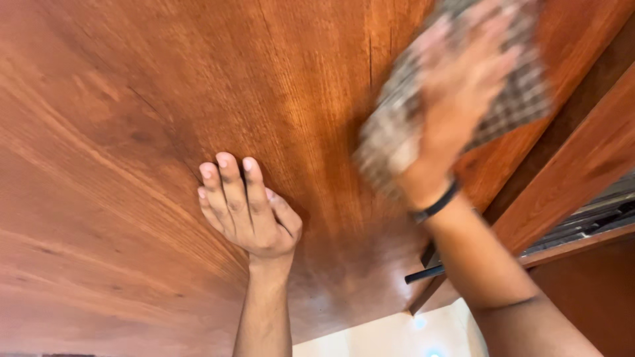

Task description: The person wipes a wooden door with a striped cloth, using both hands to rub the surface. They briefly pick up a spray bottle, then continue wiping the door with the cloth.

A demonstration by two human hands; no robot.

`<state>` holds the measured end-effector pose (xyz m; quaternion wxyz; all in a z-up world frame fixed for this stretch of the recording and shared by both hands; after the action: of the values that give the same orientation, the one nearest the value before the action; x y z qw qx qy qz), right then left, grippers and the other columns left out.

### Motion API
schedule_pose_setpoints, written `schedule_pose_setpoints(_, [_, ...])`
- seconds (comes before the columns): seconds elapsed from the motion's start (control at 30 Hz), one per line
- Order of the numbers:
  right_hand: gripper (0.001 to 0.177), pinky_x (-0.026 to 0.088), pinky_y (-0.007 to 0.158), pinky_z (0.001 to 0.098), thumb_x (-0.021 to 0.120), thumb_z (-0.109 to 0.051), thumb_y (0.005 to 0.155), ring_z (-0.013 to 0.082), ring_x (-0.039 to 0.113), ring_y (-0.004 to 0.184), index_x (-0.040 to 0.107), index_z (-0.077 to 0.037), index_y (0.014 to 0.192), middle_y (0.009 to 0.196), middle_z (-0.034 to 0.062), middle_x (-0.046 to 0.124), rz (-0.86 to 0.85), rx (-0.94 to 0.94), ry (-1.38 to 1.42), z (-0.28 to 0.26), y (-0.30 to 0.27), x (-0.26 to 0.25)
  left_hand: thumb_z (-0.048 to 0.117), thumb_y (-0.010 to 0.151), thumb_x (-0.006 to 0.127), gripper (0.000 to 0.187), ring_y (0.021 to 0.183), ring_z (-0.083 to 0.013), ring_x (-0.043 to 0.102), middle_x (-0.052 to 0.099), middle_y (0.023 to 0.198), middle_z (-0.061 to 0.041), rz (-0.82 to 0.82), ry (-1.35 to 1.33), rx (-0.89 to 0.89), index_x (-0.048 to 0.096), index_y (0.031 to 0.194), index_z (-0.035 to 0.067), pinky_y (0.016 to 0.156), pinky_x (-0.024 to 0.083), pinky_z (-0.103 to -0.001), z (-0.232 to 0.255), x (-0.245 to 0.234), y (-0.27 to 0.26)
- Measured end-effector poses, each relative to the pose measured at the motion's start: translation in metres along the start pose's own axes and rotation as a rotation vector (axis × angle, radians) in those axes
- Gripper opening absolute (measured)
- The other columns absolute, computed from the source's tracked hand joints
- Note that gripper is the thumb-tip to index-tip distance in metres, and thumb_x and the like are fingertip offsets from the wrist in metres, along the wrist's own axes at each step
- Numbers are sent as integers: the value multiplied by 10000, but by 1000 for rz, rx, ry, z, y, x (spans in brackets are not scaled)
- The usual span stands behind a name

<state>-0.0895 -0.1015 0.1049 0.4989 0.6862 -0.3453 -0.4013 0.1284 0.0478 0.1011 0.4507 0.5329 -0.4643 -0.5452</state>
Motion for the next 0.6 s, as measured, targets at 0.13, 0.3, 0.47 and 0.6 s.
schedule_pose_setpoints(0.13, [528,-2,1277,540,462,-275,1120,334,195,1565,338,-217,1630,1722,138,142,-198,-538,225,-77,-104,-21,122,1082,437,413,1485,-424,398,497,1527,-234,-29,-6,7,583,1428,-48,1277,230,-529,-2,-2,-4])
schedule_pose_setpoints(0.3, [514,107,1371,537,430,-312,1141,281,197,1630,340,-271,1646,1761,54,252,-9,53,255,35,-86,-12,110,1087,432,416,1483,-425,399,495,1533,-235,-16,7,3,582,1438,-57,1277,235,-531,-1,0,0])
schedule_pose_setpoints(0.47, [663,34,1302,543,325,-523,1108,256,129,1627,200,-237,1693,1727,44,239,202,198,393,29,-117,-13,121,1065,414,444,1482,-430,383,482,1532,-242,-13,29,6,566,1439,-65,1268,225,-536,2,3,-1])
schedule_pose_setpoints(0.6, [636,134,1215,637,467,-288,980,419,297,1477,376,-172,1599,1578,248,333,-87,-217,247,-56,-197,-6,128,1087,438,413,1491,-430,386,489,1529,-243,-50,11,5,575,1429,-59,1277,226,-532,-1,0,-3])
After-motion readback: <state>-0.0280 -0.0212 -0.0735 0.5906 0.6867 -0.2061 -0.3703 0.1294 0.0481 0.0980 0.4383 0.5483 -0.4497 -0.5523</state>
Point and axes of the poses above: each hand's wrist, its own y-axis towards the middle knuckle, its own x-axis out of the palm, z = x × y, the point moved 7 cm from there along y, towards the middle knuckle
